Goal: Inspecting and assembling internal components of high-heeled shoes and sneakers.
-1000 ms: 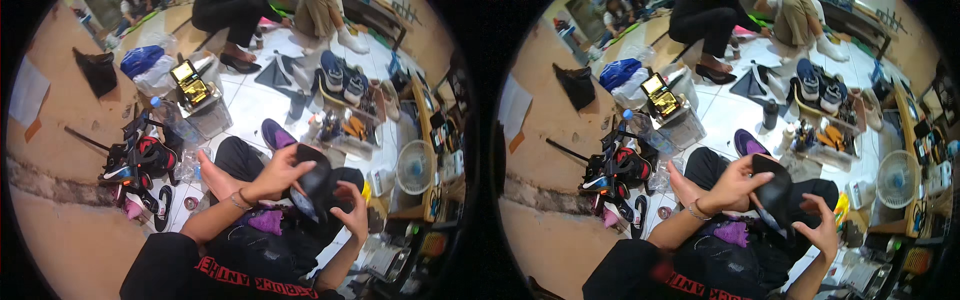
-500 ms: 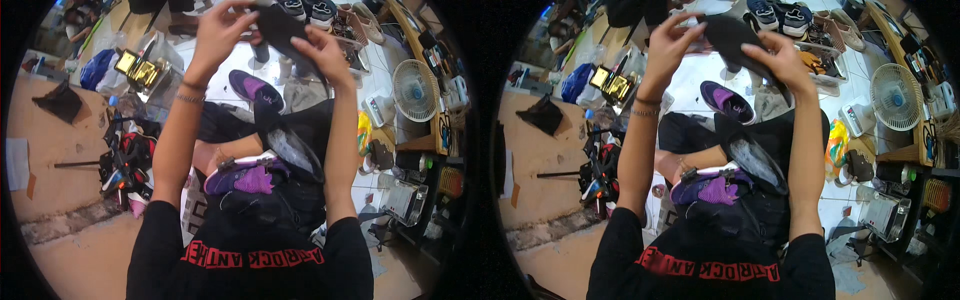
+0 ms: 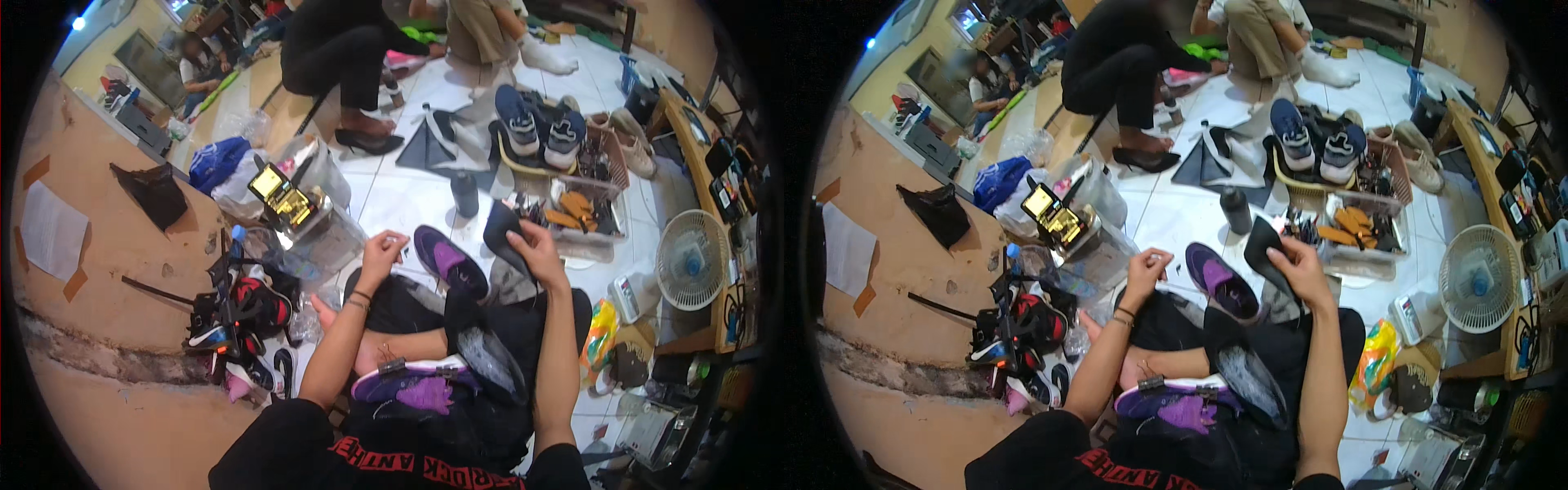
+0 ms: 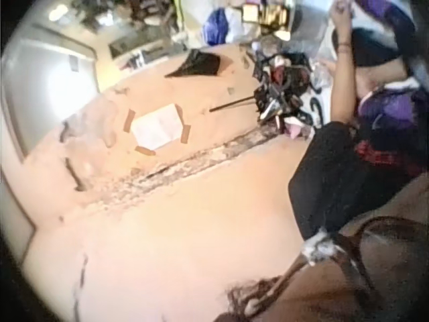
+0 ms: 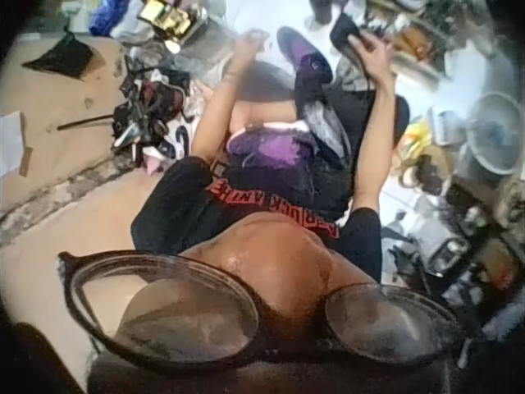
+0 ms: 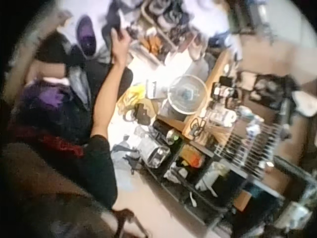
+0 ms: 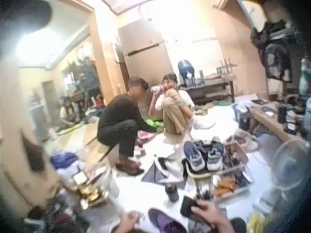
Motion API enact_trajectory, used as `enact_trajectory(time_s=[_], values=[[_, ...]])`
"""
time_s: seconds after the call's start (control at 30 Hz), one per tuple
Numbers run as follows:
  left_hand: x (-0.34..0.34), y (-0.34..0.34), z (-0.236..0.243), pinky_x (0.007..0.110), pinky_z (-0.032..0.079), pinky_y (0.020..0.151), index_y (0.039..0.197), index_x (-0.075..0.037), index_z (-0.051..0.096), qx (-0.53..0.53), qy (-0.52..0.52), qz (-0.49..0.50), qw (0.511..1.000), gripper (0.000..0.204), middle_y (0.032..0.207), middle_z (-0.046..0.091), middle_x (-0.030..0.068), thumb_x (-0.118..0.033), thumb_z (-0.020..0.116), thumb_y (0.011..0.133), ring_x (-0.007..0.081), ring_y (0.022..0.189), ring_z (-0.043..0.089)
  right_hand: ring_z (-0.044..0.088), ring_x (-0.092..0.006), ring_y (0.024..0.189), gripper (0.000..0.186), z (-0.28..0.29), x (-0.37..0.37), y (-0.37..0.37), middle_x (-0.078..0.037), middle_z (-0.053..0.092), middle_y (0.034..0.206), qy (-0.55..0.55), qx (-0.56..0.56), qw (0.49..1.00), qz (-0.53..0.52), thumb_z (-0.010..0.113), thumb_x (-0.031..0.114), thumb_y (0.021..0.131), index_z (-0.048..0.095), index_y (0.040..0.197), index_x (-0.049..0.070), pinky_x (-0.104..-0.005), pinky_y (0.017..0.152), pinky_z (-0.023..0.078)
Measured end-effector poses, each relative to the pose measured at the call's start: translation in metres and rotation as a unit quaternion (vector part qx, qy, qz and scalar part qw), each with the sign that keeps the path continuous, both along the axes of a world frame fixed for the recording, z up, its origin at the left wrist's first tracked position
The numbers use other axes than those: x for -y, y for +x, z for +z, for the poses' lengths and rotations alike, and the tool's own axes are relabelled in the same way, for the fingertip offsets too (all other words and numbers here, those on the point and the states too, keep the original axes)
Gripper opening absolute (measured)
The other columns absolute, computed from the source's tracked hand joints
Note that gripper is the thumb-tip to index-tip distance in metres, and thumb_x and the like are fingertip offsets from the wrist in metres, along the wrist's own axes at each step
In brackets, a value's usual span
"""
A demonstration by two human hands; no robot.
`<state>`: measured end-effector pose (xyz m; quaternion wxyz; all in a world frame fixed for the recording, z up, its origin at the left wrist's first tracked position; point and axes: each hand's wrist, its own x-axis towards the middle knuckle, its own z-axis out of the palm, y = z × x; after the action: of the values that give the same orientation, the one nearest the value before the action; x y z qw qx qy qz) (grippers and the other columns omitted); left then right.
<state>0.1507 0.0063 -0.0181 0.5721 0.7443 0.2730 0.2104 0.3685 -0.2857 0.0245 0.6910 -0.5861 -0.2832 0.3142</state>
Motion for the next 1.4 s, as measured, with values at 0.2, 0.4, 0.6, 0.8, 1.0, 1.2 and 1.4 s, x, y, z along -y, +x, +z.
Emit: enact_trajectory(time_s=[0.2, 0.4, 0.6, 0.8, 1.0, 1.2, 1.4], values=[[0.017, 0.004, 0.004, 0.022, 0.043, 0.054, 0.108, 0.001, 0.075, 0.025, -0.029, -0.071, 0.997, 0.020, 0.066, 0.064, -0.0010, -0.017, 0.074, 0.099, 0.0047, 0.060, 0.058, 0.063, -0.0044, 0.089, 0.026, 0.008, 0.010, -0.007, 0.001, 0.072, 0.102, 0.015, 0.035, 0.999, -0.018, 0.068, 0.014, 0.102, 0.069, 0.120, -0.005, -0.0214, 0.078, 0.050], [0.014, 0.041, 0.038, 0.023, 0.044, 0.054, 0.140, -0.010, 0.065, -0.011, -0.067, -0.117, 0.991, 0.041, 0.071, 0.061, -0.0048, -0.016, 0.072, 0.100, 0.0042, 0.059, 0.052, 0.064, -0.0045, 0.088, 0.025, -0.003, 0.008, -0.005, 0.000, 0.073, 0.102, -0.008, -0.007, 0.998, -0.070, 0.067, 0.014, 0.103, 0.069, 0.120, -0.004, -0.0214, 0.076, 0.050], [-0.022, 0.150, 0.103, 0.030, 0.049, 0.050, 0.156, -0.002, 0.039, 0.028, -0.120, -0.090, 0.988, 0.058, 0.071, 0.052, 0.0000, -0.019, 0.062, 0.105, 0.0106, 0.055, 0.050, 0.064, -0.0047, 0.086, 0.025, -0.025, -0.001, -0.002, -0.001, 0.073, 0.100, 0.008, 0.005, 0.998, -0.068, 0.067, 0.014, 0.103, 0.068, 0.119, -0.006, -0.0215, 0.074, 0.050], [-0.018, 0.175, 0.148, 0.029, 0.049, 0.050, 0.161, -0.006, 0.033, 0.031, -0.031, -0.102, 0.994, 0.070, 0.075, 0.054, 0.0003, -0.021, 0.068, 0.101, 0.0107, 0.057, 0.053, 0.064, -0.0049, 0.084, 0.027, -0.020, 0.006, -0.003, -0.002, 0.073, 0.097, -0.018, -0.001, 0.997, -0.069, 0.071, 0.013, 0.101, 0.067, 0.119, -0.005, -0.0214, 0.072, 0.050], [0.058, 0.107, 0.112, 0.027, 0.058, 0.068, 0.161, -0.012, 0.034, 0.058, -0.089, -0.235, 0.966, 0.072, 0.108, 0.058, 0.0038, -0.026, 0.071, 0.101, 0.0123, 0.096, 0.061, 0.066, -0.0128, 0.099, 0.030, 0.031, -0.018, -0.037, -0.009, 0.072, 0.115, 0.031, 0.141, 0.970, -0.197, 0.067, 0.009, 0.101, 0.066, 0.128, -0.003, -0.0299, 0.083, 0.054], [0.086, 0.066, 0.089, 0.048, 0.043, 0.115, 0.160, -0.004, 0.033, 0.212, -0.403, -0.284, 0.844, 0.083, 0.152, 0.051, 0.0170, -0.066, 0.038, 0.106, 0.0317, 0.133, 0.056, 0.067, -0.0392, 0.100, 0.048, 0.094, -0.081, -0.100, -0.015, 0.060, 0.127, -0.161, 0.536, 0.820, -0.121, 0.064, 0.014, 0.096, 0.057, 0.143, 0.018, -0.0453, 0.084, 0.058], [0.034, 0.053, 0.073, 0.044, 0.049, 0.109, 0.152, 0.000, 0.046, 0.271, -0.481, -0.165, 0.817, 0.105, 0.136, 0.062, 0.0273, -0.082, 0.011, 0.098, 0.0341, 0.124, 0.063, 0.062, -0.0386, 0.115, 0.047, 0.099, -0.119, -0.109, -0.017, 0.057, 0.132, -0.209, 0.545, 0.811, 0.050, 0.071, 0.024, 0.093, 0.062, 0.136, 0.008, -0.0488, 0.087, 0.056]])
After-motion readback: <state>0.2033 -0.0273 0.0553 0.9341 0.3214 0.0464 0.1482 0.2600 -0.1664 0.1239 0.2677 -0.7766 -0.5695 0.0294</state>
